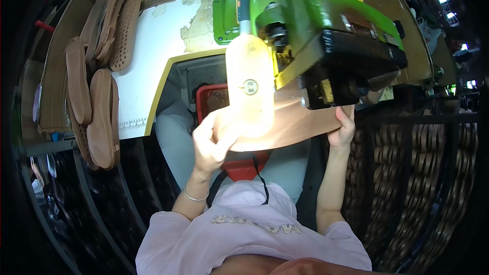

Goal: The person repeatedly picks up brown sandals and presses their edges against a green grinding machine to smooth the surfaces. After each pass, the person inspects the sandal and places it on a nearby pile of finished items.

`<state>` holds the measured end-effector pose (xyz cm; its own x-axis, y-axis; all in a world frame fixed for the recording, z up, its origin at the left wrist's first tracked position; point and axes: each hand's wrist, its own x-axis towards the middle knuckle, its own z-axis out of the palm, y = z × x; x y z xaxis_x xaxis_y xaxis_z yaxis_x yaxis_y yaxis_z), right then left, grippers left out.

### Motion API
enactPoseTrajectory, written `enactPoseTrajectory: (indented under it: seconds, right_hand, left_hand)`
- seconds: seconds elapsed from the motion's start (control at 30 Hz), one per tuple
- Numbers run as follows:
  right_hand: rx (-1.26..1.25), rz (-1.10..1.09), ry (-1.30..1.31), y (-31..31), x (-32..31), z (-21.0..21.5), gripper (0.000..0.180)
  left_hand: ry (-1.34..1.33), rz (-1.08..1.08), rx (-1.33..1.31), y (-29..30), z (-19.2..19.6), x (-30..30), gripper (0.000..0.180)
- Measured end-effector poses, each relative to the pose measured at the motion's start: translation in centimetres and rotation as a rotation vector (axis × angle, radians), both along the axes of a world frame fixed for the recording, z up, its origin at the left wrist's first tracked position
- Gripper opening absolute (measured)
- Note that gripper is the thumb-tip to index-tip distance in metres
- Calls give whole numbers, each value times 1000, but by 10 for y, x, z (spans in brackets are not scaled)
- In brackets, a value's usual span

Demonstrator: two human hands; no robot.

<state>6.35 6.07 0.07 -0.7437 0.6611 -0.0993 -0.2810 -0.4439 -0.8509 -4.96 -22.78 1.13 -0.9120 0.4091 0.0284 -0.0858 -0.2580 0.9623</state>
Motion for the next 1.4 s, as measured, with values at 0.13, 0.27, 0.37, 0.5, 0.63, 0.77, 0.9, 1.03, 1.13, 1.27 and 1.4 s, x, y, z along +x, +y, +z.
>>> enactPoseTrajectory:
  seconds: [0.13, 0.27, 0.37, 0.5, 0.63, 0.77, 0.9, 1.03, 1.13, 1.27, 1.4]
  right_hand:
    - [20, 129, -24, -25, -12, -6, 47]
    - [38, 153, -60, -63, -26, 11, 58]
    - [145, 294, -111, -70, -33, 6, 52]
    - [352, 282, -14, -89, -62, 28, 38]
    - [346, 372, -32, -92, -72, 19, 39]
    - [370, 211, -167, -101, -48, 23, 43]
    - [262, 236, -275, -125, 30, -23, 46]
    - [184, 393, -445, -149, 68, -53, 54]
    - [184, 507, -458, -155, 86, -60, 58]
    - [38, 594, -460, -158, 110, -58, 66]
    - [-16, 487, -481, -141, 139, -54, 57]
  left_hand:
    - [-85, 21, -21, -46, -12, 1, 42]
    - [-237, 79, -22, -86, -26, 22, 42]
    - [-457, 73, 48, -104, -42, 46, 43]
    - [-491, -377, -121, -115, -60, 44, 47]
    - [-75, -402, -34, -20, -19, 6, 55]
    - [12, -296, -131, 44, -13, -14, 33]
    - [92, -212, -47, 68, 5, -10, 22]
    - [108, -95, -141, 74, 1, -6, 16]
    - [82, -58, -113, 65, -2, -4, 16]
    - [-40, -40, -92, 42, -22, 6, 16]
    - [-112, -35, -113, 28, -22, 17, 18]
